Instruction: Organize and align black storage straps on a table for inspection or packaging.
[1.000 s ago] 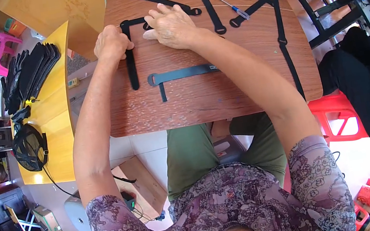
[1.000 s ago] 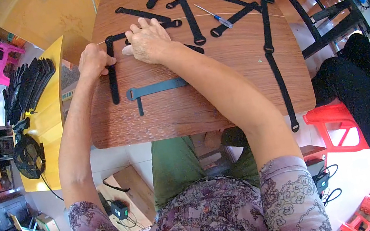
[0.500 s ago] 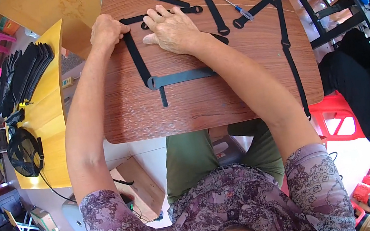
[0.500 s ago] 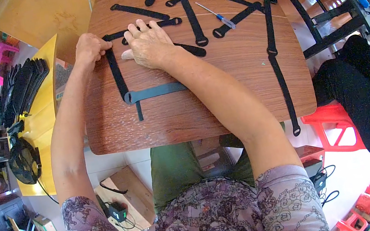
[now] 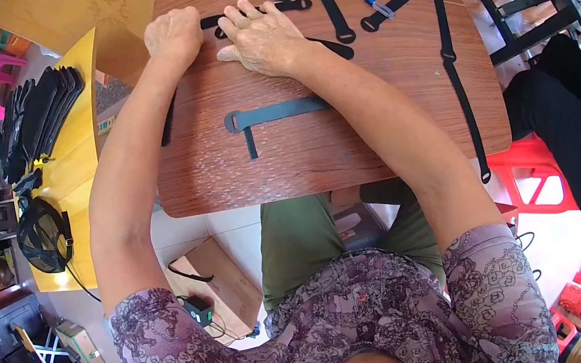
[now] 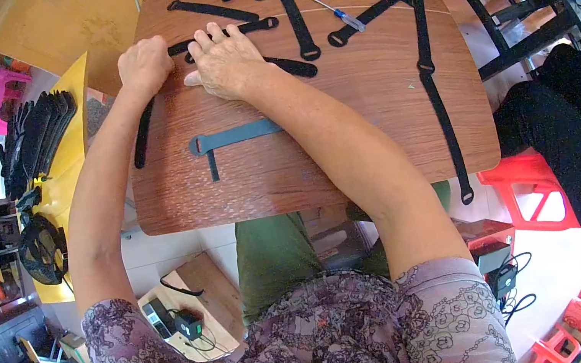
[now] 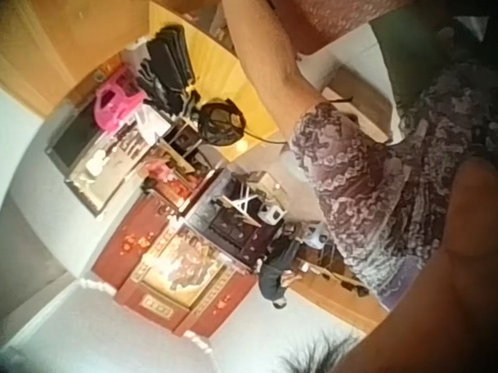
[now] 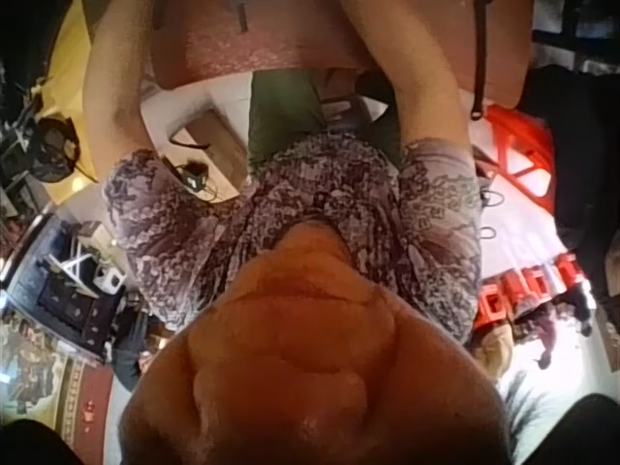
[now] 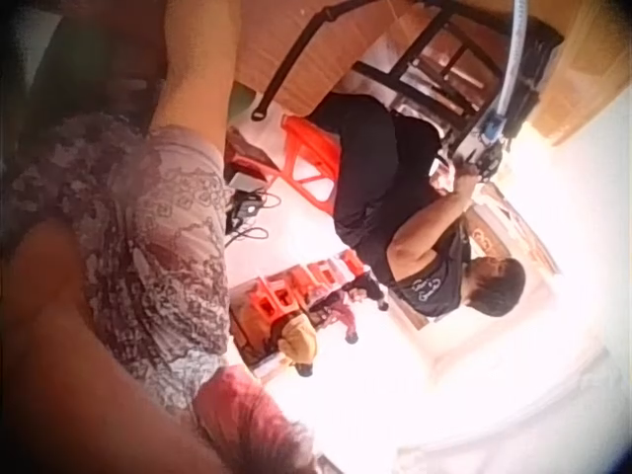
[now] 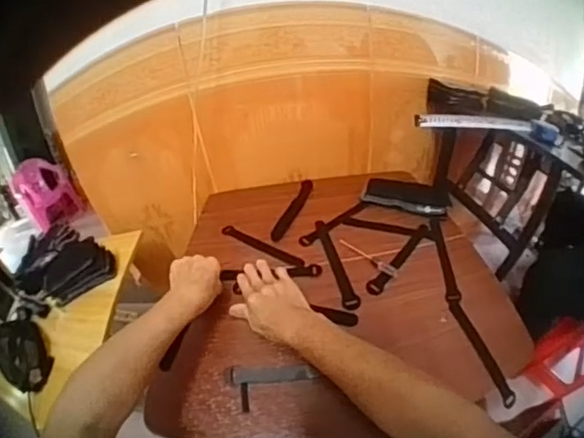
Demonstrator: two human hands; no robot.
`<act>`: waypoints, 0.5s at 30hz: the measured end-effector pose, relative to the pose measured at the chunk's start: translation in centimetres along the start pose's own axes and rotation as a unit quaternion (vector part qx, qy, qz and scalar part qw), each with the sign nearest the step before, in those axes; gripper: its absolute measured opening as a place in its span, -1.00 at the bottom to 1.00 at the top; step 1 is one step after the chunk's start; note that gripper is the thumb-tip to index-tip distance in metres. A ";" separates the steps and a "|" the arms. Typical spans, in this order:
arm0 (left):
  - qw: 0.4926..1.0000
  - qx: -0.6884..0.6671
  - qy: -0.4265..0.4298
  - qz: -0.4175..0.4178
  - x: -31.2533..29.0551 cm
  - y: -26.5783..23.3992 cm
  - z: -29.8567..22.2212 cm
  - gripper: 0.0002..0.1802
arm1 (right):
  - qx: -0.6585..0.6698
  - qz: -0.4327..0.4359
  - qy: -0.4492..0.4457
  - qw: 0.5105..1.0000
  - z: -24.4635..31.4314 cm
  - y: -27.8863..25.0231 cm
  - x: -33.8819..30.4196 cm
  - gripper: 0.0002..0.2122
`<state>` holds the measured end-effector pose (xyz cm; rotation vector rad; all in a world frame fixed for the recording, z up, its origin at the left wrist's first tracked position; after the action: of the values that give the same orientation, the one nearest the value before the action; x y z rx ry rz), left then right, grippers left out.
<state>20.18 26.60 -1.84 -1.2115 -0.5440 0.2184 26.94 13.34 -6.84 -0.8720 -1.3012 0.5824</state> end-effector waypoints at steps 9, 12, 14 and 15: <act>0.994 -0.022 0.047 -0.097 0.0 2.2 2.6 -0.85 | -0.024 0.048 0.017 0.998 0.0 0.2 0.8 -0.57; 0.990 -0.006 0.070 -0.126 0.3 2.8 3.1 -0.86 | -0.023 0.057 0.013 0.998 0.3 0.3 1.2 -0.56; 0.992 -0.010 0.055 -0.115 0.3 2.7 3.4 -0.86 | -0.020 0.066 0.016 0.997 0.4 0.1 1.3 -0.56; 0.991 -0.006 0.056 -0.119 0.5 2.4 3.8 -0.86 | -0.022 0.072 0.016 0.997 0.3 0.0 1.6 -0.56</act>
<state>18.97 30.76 -2.99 -1.1521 -0.5870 -0.0545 26.95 14.68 -5.88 -1.0134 -1.2332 0.6525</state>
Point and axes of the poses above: each hand's wrist, its own x-axis towards the middle knuckle, its own y-axis out of the palm, z = x × y, the point moved 1 cm from there along x, towards the middle knuckle, and after that the axes turned 11 degrees about -z, right-handed, at the moved point
